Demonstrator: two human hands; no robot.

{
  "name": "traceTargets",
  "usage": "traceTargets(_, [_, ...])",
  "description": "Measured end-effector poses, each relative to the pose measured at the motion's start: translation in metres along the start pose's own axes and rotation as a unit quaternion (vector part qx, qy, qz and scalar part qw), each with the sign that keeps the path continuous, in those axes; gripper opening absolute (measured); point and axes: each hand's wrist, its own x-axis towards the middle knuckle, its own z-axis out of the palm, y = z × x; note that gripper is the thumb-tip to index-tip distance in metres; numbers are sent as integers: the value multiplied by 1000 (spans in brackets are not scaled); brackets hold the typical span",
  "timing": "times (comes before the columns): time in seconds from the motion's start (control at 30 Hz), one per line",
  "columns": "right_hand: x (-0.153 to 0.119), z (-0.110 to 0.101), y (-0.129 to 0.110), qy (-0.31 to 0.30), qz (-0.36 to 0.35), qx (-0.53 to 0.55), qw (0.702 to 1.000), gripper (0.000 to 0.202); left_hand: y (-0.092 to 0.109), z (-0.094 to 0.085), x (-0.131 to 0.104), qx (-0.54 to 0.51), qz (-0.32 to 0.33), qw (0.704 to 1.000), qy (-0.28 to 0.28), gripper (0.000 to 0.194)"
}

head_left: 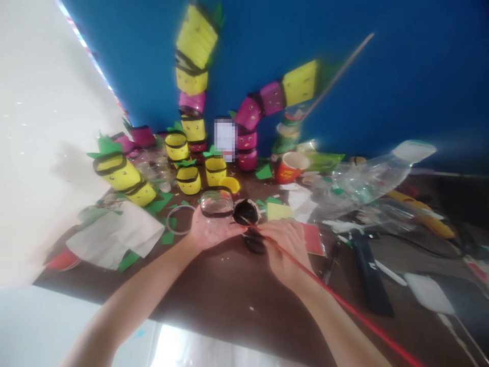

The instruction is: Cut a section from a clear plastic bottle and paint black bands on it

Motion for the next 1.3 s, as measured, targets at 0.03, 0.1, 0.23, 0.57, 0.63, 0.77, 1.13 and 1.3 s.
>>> traceTargets(0.03, [0,0,-1,9,3,5,1000,18,0,0,0,-3,2,1000,-3,69])
traceTargets(0.1, [0,0,-2,29,1,6,1000,19,0,0,1,-6,5,1000,-7,68])
traceTargets(0.23, [0,2,-4,42,-13,-9,999,22,-1,2,0,-1,-6,1000,0,66])
traceTargets(0.57, [3,-1,-6,44,22,-2,999,19,-1,2,0,-13,-1,1000,22,70])
traceTargets(0.63, [2,-1,-6,29,24,9,999,20,0,1,0,-6,-7,1000,25,69])
traceTargets(0.77, [3,-3,-6,32,41,30,998,17,-1,3,-1,-5,0,1000,27,69])
traceTargets(1.13, [4,-2,6,77,136,-18,988,12,-3,6,4,-1,80,995,56,49])
traceTargets(1.3, [1,2,16,87,160,-41,982,13,0,4,8,21,87,992,86,45])
